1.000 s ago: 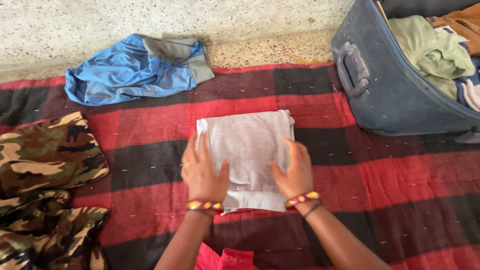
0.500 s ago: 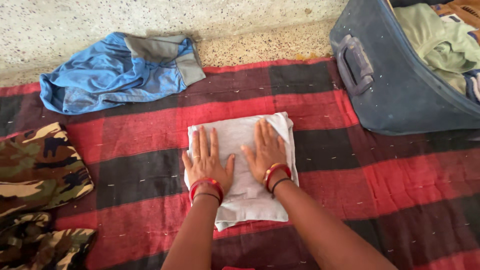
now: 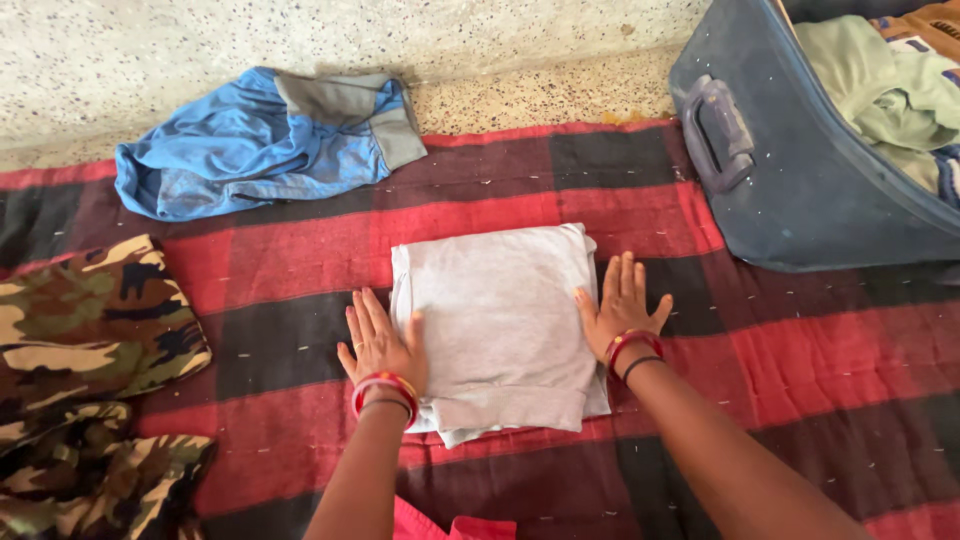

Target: The person folds several garments by hand on a red and black mat and places them into an open suitcase. Items handled include a mustard-colored shirt, a light green top, a grey sweatshirt, and a camouflage-patterned garment.

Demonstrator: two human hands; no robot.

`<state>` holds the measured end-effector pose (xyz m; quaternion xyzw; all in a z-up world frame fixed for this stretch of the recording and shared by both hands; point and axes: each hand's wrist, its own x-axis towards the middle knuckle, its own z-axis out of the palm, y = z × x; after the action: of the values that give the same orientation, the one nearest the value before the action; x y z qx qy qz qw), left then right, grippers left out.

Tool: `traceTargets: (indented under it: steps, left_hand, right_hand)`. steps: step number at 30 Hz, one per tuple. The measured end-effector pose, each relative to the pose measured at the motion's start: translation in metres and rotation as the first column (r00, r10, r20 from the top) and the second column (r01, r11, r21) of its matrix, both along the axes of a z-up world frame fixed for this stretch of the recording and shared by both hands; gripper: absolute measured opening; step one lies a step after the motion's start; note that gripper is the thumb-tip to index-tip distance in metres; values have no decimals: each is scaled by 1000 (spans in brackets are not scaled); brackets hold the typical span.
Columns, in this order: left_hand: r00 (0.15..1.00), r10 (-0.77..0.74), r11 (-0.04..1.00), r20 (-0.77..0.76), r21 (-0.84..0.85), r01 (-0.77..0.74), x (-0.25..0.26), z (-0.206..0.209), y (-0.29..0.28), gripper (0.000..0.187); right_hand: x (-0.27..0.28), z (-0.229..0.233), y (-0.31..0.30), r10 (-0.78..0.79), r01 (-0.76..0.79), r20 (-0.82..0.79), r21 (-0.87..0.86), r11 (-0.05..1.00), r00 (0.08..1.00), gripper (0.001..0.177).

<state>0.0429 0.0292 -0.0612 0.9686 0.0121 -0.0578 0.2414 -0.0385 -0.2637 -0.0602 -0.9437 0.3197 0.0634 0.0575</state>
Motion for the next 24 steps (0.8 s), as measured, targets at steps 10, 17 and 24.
traceTargets:
  steps: [10, 17, 24]
  left_hand:
    - [905, -379, 896, 192, 323, 306, -49, 32, -52, 77]
    - [973, -197, 977, 119, 106, 185, -51, 28, -27, 86]
    - [971, -29, 987, 238, -147, 65, -51, 7, -12, 105]
  right_hand:
    - [-24, 10, 119, 450, -456, 288, -47, 889, 846, 77]
    - [-31, -4, 84, 305, -330, 323, 24, 944, 896, 88]
    - [-54, -26, 38, 86, -103, 287, 44, 994, 954, 87]
